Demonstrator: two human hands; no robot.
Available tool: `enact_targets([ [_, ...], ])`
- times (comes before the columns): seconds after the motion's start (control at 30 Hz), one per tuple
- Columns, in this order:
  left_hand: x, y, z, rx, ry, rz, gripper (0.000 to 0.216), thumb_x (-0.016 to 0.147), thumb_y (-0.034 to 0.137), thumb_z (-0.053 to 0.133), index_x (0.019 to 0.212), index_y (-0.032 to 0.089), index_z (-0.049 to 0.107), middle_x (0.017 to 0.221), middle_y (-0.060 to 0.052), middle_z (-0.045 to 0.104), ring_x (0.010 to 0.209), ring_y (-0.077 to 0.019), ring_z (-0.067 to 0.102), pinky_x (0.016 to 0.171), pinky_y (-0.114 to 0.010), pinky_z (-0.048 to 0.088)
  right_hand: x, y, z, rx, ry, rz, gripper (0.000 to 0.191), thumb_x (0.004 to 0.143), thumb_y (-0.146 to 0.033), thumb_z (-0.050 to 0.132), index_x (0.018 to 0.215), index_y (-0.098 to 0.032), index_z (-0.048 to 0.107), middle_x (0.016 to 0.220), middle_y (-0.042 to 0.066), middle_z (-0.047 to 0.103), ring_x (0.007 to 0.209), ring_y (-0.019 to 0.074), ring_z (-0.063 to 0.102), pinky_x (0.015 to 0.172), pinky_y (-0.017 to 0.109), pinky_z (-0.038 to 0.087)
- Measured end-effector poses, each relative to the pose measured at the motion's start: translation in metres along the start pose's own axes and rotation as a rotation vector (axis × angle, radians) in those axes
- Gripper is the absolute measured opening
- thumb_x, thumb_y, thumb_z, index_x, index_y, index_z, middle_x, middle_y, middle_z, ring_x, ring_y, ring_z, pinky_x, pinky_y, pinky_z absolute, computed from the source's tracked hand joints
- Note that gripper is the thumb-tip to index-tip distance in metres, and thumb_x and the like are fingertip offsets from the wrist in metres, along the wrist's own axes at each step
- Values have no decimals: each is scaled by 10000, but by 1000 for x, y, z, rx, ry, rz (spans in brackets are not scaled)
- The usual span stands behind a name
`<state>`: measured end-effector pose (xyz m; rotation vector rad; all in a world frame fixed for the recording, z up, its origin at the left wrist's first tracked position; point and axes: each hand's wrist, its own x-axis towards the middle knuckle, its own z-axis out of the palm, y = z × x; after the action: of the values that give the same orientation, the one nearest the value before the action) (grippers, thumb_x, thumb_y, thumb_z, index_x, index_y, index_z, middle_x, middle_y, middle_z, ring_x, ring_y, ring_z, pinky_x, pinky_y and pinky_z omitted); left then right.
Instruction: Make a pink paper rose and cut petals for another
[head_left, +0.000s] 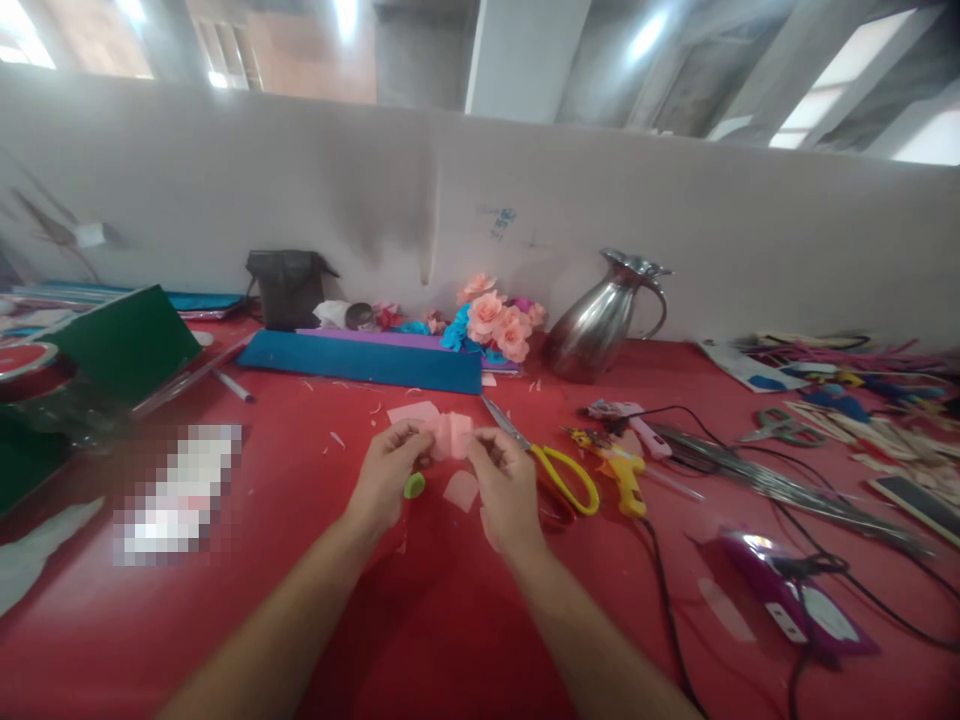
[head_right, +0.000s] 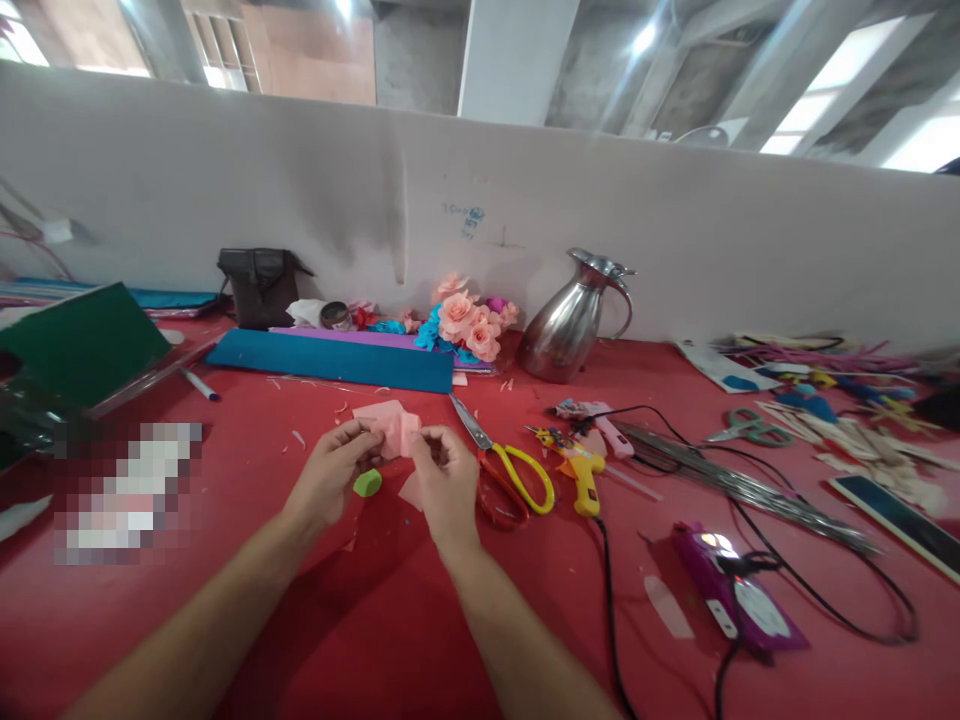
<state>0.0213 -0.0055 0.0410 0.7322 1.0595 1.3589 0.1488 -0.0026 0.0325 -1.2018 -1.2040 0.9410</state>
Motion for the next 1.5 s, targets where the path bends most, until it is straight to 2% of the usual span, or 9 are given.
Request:
enact_targets([
  [0.13,1,0,0,30,56,25,155,638,275,681,621,151,591,603,4,569,573,-95,521,592,-221,427,1,-2,-6,-175,148,-171,151,776,-354,598,784,-207,632,734,18,649,658,161,573,656,288,465],
  [0.23,0,-4,0,67,1,78,165,673,298,670,644,148,608,613,3,577,592,-100,535,667,-250,465,-4,-2,-4,-314,81,-289,130,779,-336,605,780,-223,670,784,37,683,689,176,598,696,308,473],
  [0.37,-1,-10,1,57,-124,70,194,704,337,665,752,151,640,693,-18,629,624,-117,573,713,-283,486,-8,-1,4,-240,-91,-161,167,788,-363,598,785,-220,685,800,41,713,710,194,646,676,306,498],
  [0.5,0,-11,0,65,-135,66,192,727,323,649,811,151,638,701,-20,637,649,-121,585,739,-290,488,-3,0,4,-86,-111,-29,187,760,-377,623,779,-199,675,732,30,705,676,193,647,654,302,511],
  [0.67,3,-13,-4,183,-25,183,185,765,281,598,913,171,613,667,0,618,656,-131,593,733,-295,489,0,-3,-1,-228,56,-157,157,750,-357,635,753,-204,671,725,21,694,661,175,620,657,288,490],
  [0.77,2,-13,-3,199,-81,210,192,769,306,602,895,165,630,740,-27,650,684,-140,607,746,-298,489,-3,-5,1,-266,-20,-174,161,770,-356,613,757,-212,684,745,26,706,667,177,631,662,289,492],
  [0.93,0,-12,1,84,-136,95,215,739,334,637,857,155,661,773,-40,673,677,-137,613,736,-295,489,-2,2,5,-75,-154,-4,184,742,-354,626,788,-193,702,774,48,725,726,215,666,701,328,525],
  [1.17,-1,-8,2,33,-120,24,133,693,267,661,762,154,671,688,-7,639,635,-106,580,744,-270,480,5,8,3,27,-131,94,156,672,-302,661,757,-180,710,736,42,717,694,203,651,670,318,530],
  [1.5,-4,-5,2,26,-137,15,191,653,272,717,788,145,669,779,-34,648,737,-133,602,804,-299,481,3,7,1,-69,-160,39,183,709,-284,624,833,-203,731,818,46,738,769,233,673,734,361,526],
])
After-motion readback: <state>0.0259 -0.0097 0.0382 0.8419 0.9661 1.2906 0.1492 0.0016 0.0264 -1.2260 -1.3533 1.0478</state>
